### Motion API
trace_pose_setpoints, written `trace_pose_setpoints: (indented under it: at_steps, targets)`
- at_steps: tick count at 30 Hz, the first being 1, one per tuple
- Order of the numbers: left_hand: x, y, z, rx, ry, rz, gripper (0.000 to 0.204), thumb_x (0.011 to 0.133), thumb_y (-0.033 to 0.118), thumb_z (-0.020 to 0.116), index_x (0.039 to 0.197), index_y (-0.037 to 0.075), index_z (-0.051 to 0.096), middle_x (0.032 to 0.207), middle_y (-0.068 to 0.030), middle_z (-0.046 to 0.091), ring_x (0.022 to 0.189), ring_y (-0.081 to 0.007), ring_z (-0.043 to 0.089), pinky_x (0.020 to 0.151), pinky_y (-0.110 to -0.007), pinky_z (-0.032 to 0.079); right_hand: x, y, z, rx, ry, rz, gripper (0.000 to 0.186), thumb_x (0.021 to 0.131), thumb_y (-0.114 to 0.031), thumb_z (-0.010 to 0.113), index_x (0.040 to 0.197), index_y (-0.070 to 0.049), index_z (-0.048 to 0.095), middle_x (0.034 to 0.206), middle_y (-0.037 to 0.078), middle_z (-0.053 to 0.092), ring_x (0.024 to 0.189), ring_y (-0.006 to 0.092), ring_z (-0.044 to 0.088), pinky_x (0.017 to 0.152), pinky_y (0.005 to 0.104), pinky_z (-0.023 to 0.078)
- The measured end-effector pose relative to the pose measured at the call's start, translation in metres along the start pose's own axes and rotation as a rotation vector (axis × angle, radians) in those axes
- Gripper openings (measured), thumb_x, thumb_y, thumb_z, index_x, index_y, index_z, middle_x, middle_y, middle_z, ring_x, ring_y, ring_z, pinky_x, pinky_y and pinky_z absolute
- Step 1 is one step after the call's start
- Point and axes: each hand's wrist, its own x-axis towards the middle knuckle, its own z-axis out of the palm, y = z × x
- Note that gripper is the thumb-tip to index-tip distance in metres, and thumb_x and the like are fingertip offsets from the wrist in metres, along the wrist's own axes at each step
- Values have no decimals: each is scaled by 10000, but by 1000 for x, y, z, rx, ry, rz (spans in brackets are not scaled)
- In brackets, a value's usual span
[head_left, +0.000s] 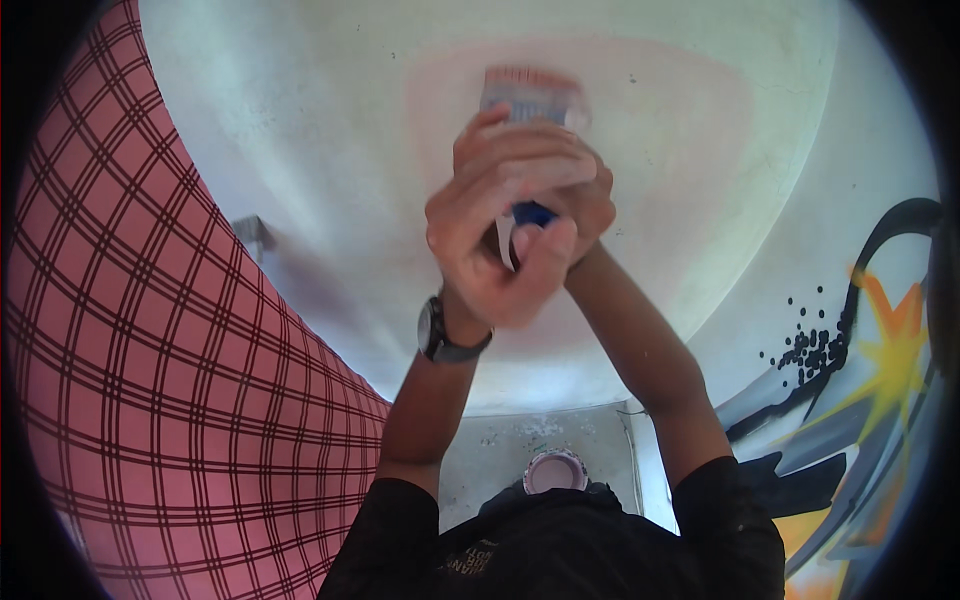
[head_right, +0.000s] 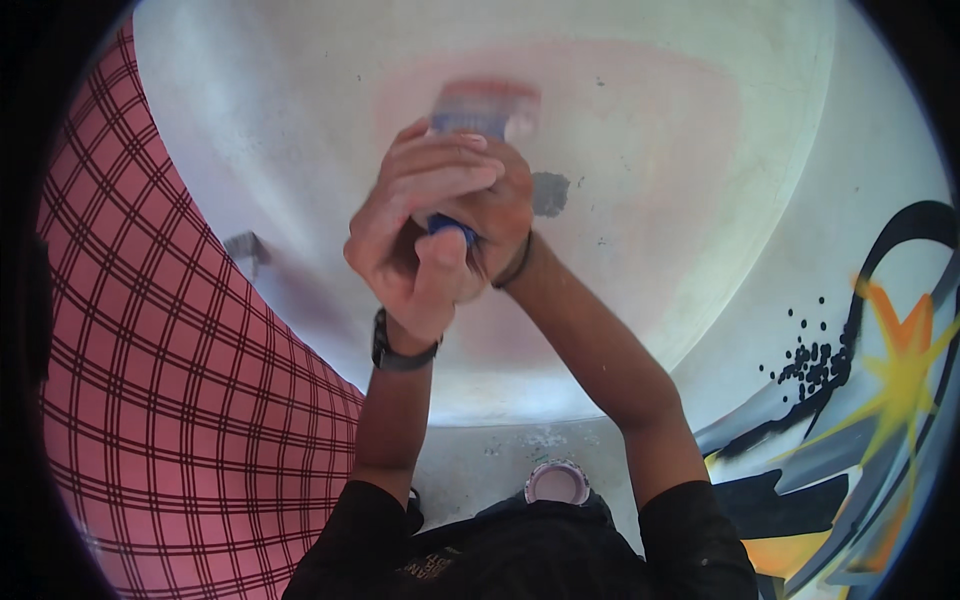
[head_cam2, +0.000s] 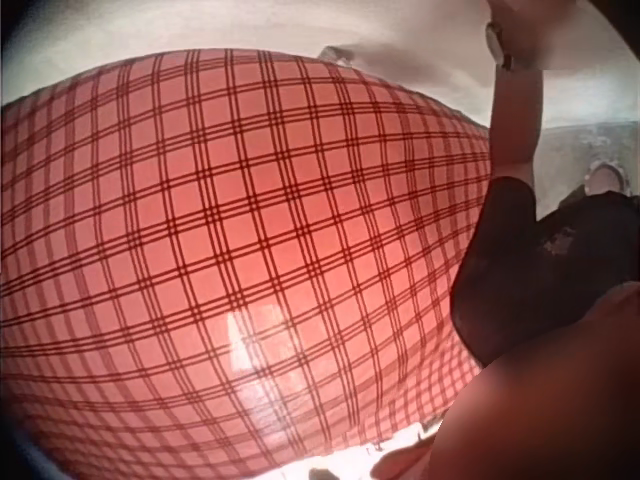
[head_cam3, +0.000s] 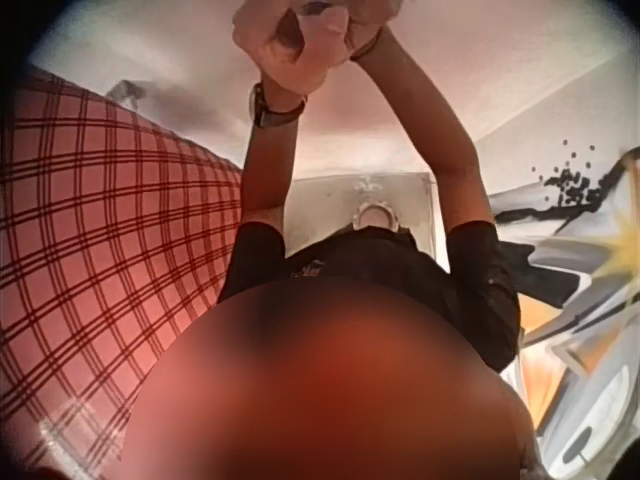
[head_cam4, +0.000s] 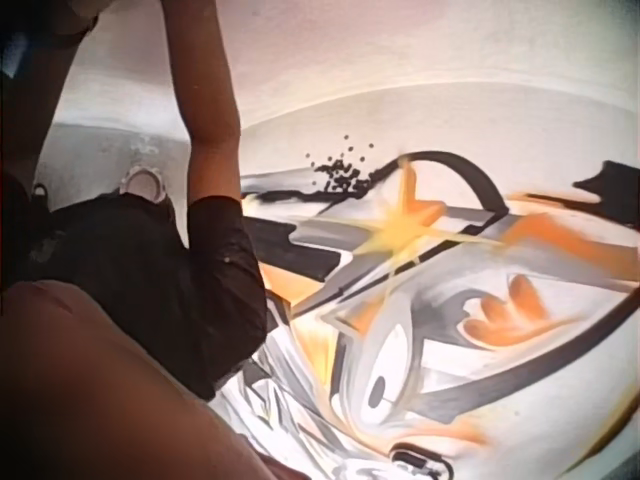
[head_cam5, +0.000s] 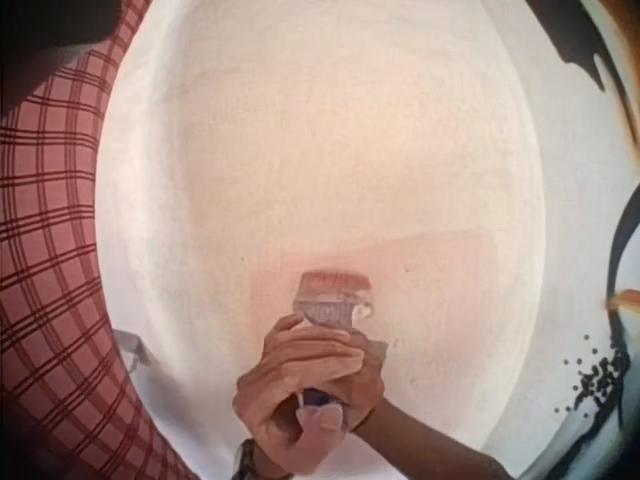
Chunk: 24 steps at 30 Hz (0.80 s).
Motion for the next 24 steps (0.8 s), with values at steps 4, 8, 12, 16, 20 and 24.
trace_pose_setpoints:
  at_steps: [4, 8, 12, 16, 20, 24]
  targets:
    - [-7, -20, 12, -132, 183, -9, 216, 760, 167, 607, 849, -16, 681, 903, -156, 658, 898, -319, 616, 917, -452, 456, -8, 20, 6, 7, 28, -80, 264, 804, -280, 571, 726, -34, 626, 735, 134, 609, 627, 342, 610, 588, 391, 486]
    - [-57, -19, 21, -136, 205, -159, 236, 746, 179, 566, 834, -8, 680, 901, -152, 660, 915, -314, 612, 929, -455, 445, -54, 5, -6, -44, -114, 20, 266, 817, -236, 590, 876, 20, 624, 831, 164, 633, 762, 354, 648, 699, 455, 548]
    - [-80, 0, 29, -36, 173, -241, 354, 764, 274, 513, 819, -37, 674, 892, -186, 657, 911, -326, 608, 889, -435, 453, -90, -17, -5, -2, -138, 176, 225, 794, -200, 590, 839, 16, 636, 861, 146, 638, 731, 319, 637, 705, 430, 544]
    - [-105, -7, 25, -10, -76, -230, 353, 725, 256, 500, 888, -6, 670, 972, -174, 680, 927, -334, 624, 943, -450, 426, -151, -37, -14, 309, -260, 607, 194, 809, -176, 571, 900, -27, 657, 853, 108, 664, 838, 229, 682, 740, 347, 536]
    - [-116, 7, 26, 28, -399, -260, 295, 690, 215, 562, 892, 23, 657, 940, -119, 673, 922, -283, 620, 973, -438, 422, -189, -68, -8, 276, -211, 720, 186, 821, -178, 562, 879, -27, 653, 830, 101, 658, 812, 219, 676, 720, 338, 529]
    - [-139, 16, 29, 73, -600, -247, 232, 681, 189, 606, 852, 39, 650, 884, -102, 663, 892, -260, 611, 945, -417, 439, -215, -105, -20, 165, -161, 787, 184, 836, -182, 549, 851, -26, 647, 799, 93, 650, 778, 206, 667, 693, 326, 520]
